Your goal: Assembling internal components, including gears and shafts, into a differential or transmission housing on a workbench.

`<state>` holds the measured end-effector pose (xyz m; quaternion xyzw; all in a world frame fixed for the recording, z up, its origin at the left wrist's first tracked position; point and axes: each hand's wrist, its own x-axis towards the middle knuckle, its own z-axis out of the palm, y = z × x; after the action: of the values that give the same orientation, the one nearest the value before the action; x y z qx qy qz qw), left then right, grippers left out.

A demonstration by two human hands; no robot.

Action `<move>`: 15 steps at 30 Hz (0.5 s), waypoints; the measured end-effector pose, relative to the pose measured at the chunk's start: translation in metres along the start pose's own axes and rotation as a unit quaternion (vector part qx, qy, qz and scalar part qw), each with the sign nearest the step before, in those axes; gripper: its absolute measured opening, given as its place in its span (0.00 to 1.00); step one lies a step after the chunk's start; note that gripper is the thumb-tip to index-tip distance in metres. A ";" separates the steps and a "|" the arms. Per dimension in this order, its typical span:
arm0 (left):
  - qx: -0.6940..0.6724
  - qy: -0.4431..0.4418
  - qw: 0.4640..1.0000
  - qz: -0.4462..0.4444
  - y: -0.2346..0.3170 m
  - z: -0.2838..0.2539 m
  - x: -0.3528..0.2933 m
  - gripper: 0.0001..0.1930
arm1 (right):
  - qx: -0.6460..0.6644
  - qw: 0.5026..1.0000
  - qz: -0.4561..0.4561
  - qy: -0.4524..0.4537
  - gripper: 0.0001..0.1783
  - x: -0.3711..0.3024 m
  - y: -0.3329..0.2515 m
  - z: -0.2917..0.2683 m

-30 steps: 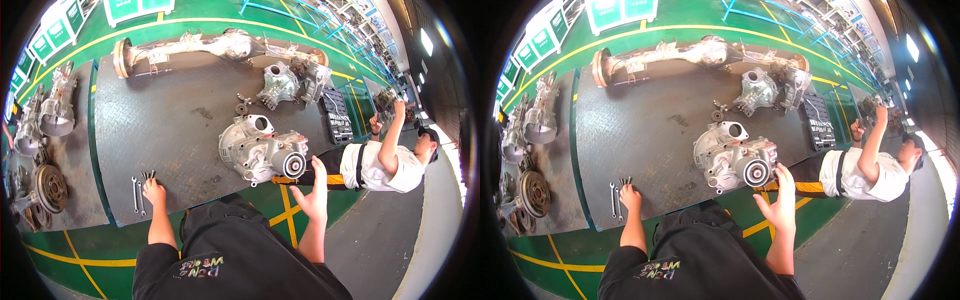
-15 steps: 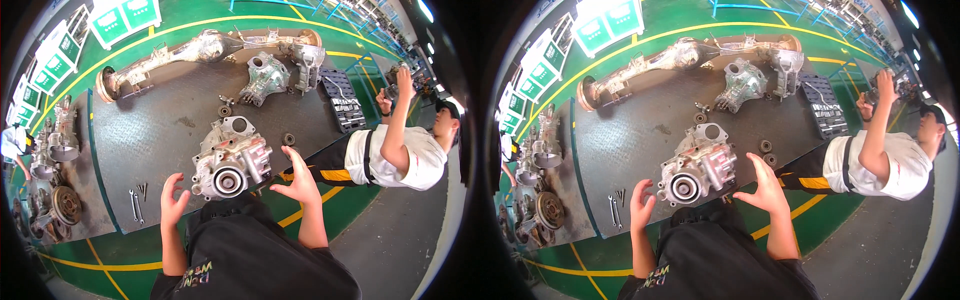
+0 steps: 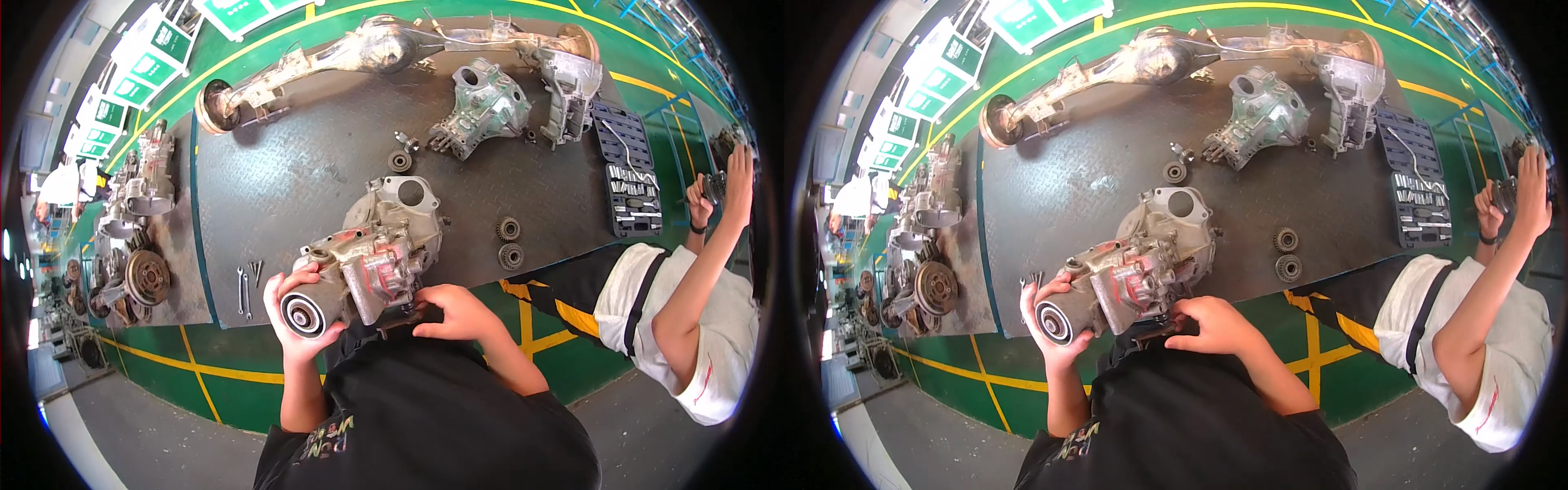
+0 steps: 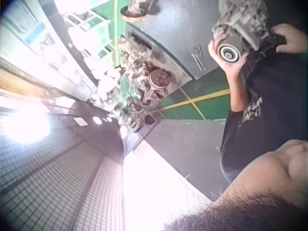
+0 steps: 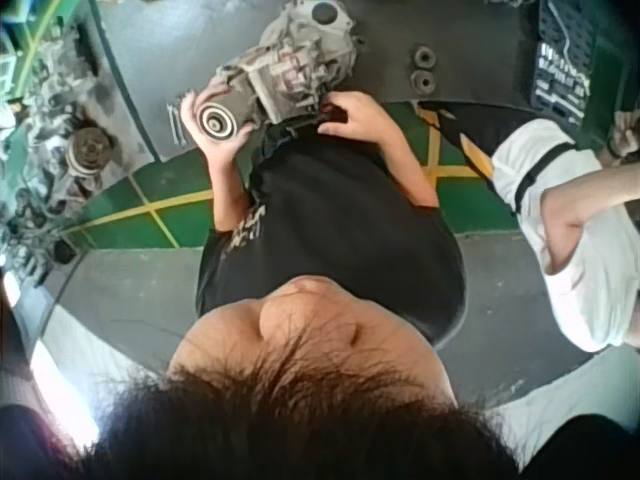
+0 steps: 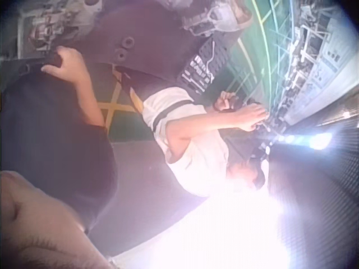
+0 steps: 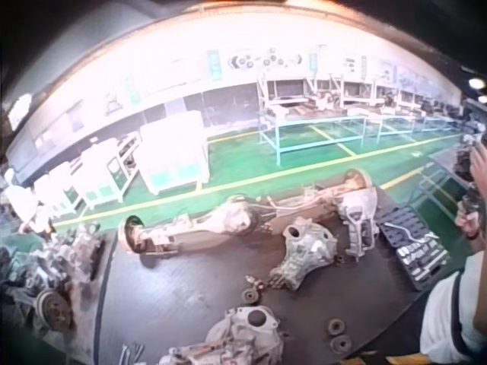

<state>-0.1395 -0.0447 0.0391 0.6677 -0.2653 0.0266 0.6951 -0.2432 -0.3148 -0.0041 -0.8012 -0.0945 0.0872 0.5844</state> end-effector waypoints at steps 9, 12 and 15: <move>-0.010 0.022 1.000 -0.015 0.006 0.009 0.002 0.38 | 0.032 0.983 0.153 0.092 0.31 0.006 -0.022 0.033; -0.005 0.018 1.000 -0.023 0.009 0.008 0.002 0.38 | 0.049 0.977 0.143 0.152 0.28 0.004 -0.025 0.039; -0.017 0.008 0.999 -0.027 0.007 0.003 0.006 0.37 | 0.077 0.973 0.143 0.163 0.27 0.008 -0.026 0.039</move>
<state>-0.1379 -0.0489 0.0475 0.6626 -0.2420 0.0089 0.7087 -0.2468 -0.2695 0.0089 -0.7626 0.1239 0.0452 0.6333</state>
